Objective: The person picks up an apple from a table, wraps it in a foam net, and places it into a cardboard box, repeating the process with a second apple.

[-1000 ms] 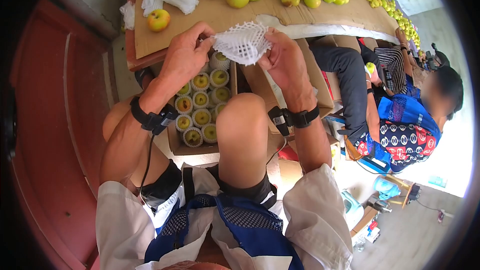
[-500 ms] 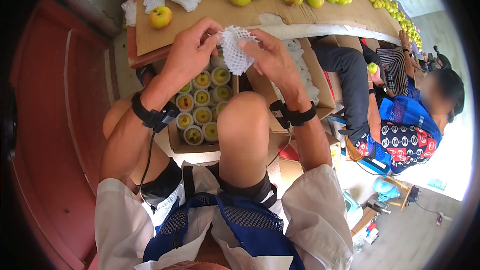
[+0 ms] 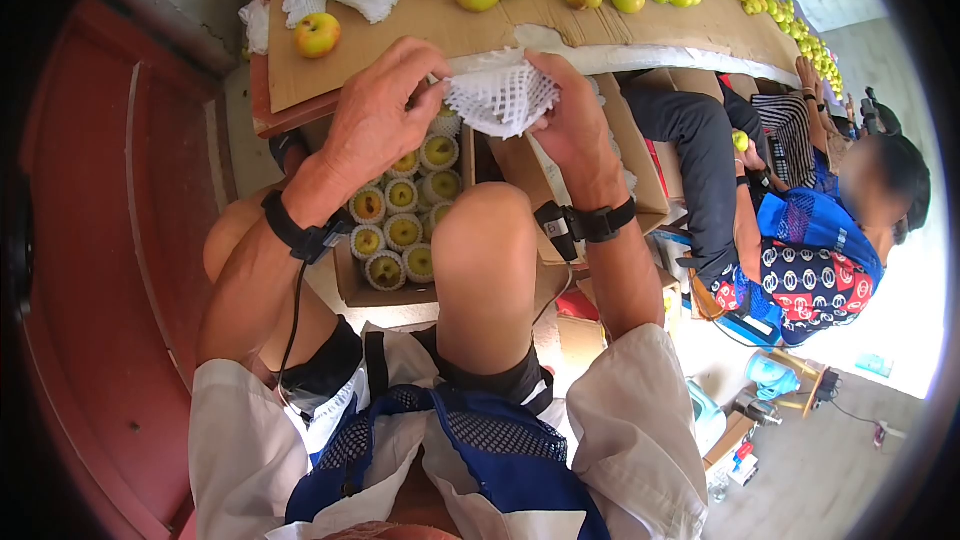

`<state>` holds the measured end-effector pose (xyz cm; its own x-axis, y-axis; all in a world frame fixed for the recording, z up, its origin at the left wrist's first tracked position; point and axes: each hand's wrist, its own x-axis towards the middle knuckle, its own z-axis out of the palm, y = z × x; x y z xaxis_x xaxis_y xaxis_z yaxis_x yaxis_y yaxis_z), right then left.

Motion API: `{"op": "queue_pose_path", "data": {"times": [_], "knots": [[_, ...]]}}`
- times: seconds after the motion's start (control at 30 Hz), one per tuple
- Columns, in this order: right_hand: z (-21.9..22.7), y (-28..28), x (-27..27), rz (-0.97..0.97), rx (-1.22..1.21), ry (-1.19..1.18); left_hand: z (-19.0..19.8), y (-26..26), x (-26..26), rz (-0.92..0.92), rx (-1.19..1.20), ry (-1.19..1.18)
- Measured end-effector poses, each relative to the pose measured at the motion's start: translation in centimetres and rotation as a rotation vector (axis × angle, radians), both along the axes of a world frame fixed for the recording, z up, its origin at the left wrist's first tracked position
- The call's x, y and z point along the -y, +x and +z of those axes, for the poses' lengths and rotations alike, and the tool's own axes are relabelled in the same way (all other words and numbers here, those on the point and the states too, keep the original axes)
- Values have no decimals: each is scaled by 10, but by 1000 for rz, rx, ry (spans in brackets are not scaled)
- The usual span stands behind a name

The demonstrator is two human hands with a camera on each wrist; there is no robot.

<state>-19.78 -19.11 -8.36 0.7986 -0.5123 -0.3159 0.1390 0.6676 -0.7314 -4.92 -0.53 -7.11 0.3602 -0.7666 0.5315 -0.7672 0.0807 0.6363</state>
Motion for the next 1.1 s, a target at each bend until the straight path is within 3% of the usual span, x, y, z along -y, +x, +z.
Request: {"op": "queue_pose_path", "data": {"times": [0.1,0.2,0.33,0.5,0.6,0.83,0.93,1.1], "knots": [[10,5,-11,-54,-83,-43,-1,-2,1,-2,-210,81],[4,-5,-7,79,-120,-346,-9,2,7,-8,-422,111],[5,-6,-13,124,-60,-326,-9,12,12,-94,-849,153],[6,-10,-10,314,-92,-409,9,8,7,-91,-916,166],[8,-6,-13,102,-8,-260,1,8,10,-130,-829,92],[8,-6,-9,40,74,-199,0,7,8,-118,-849,77],[9,-7,-10,70,96,-231,-12,10,11,-119,-754,72],[8,-6,-10,50,118,-234,8,8,4,-145,-867,142]]}}
